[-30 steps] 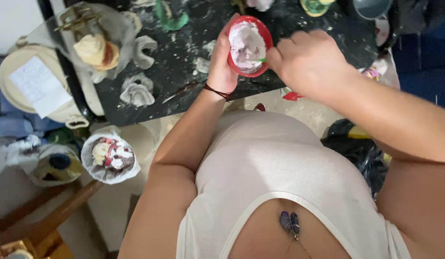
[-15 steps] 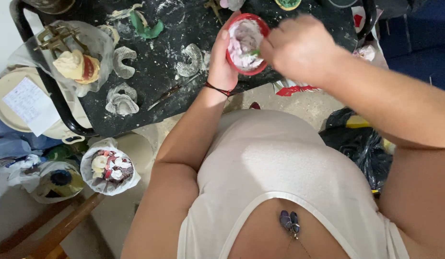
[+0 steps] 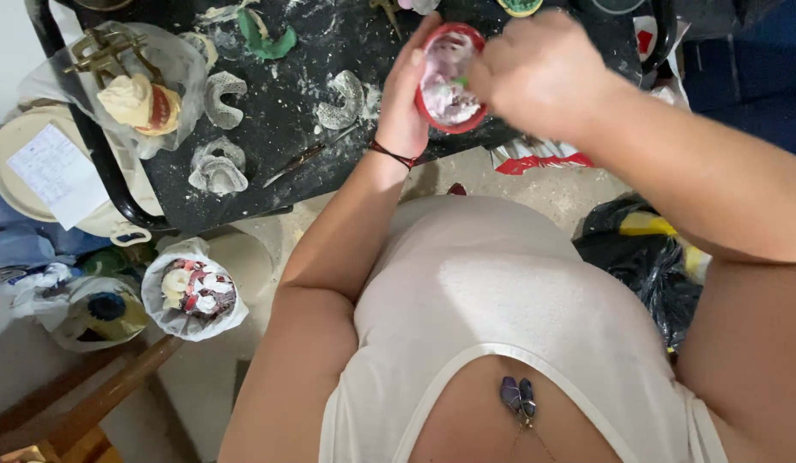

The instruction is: The person pours a white powder from a bag into a red bowl and mixes it with a green spatula. They then apply the resulting pink mixture onto a U-shaped dental mold using the spatula and their fingers.

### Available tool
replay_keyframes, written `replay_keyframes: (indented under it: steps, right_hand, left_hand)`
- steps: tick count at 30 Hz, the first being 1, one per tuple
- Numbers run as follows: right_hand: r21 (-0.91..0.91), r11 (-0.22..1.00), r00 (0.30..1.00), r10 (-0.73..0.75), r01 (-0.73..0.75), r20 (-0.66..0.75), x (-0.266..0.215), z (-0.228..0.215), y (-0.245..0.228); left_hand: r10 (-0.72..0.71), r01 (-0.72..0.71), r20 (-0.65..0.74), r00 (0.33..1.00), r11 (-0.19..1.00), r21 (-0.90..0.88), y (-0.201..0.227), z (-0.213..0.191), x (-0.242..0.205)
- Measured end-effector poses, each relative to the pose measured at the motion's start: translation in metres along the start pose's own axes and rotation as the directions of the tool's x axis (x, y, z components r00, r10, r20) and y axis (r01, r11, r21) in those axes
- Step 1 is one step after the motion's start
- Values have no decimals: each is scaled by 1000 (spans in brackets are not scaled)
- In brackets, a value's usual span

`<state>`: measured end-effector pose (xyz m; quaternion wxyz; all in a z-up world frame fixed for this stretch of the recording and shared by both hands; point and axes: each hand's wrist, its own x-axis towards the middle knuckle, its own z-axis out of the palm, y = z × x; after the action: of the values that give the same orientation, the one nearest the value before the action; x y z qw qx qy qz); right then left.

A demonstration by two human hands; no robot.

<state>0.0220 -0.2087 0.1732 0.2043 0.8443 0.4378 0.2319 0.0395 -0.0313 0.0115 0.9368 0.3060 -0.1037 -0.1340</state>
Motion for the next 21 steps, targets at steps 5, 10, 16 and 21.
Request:
replay_keyframes:
  steps: [5,10,16,21]
  right_hand:
    - [-24,967,864,239,-255,442,-1,10,10]
    - [112,867,710,316,-485,629,-5,12,-8]
    - [16,955,946,-296,297,131,32,-3,36]
    - [170,967,859,79,-189,506,-15,45,40]
  left_hand:
    - [100,-91,-111,989,993,80,14,9,-7]
    - [238,-235,-192,952,971,38,14,-7,2]
    - [-456,501,-224,861,838,216,22,23,3]
    - [45,-61,83,996,975,213,14,8,-10]
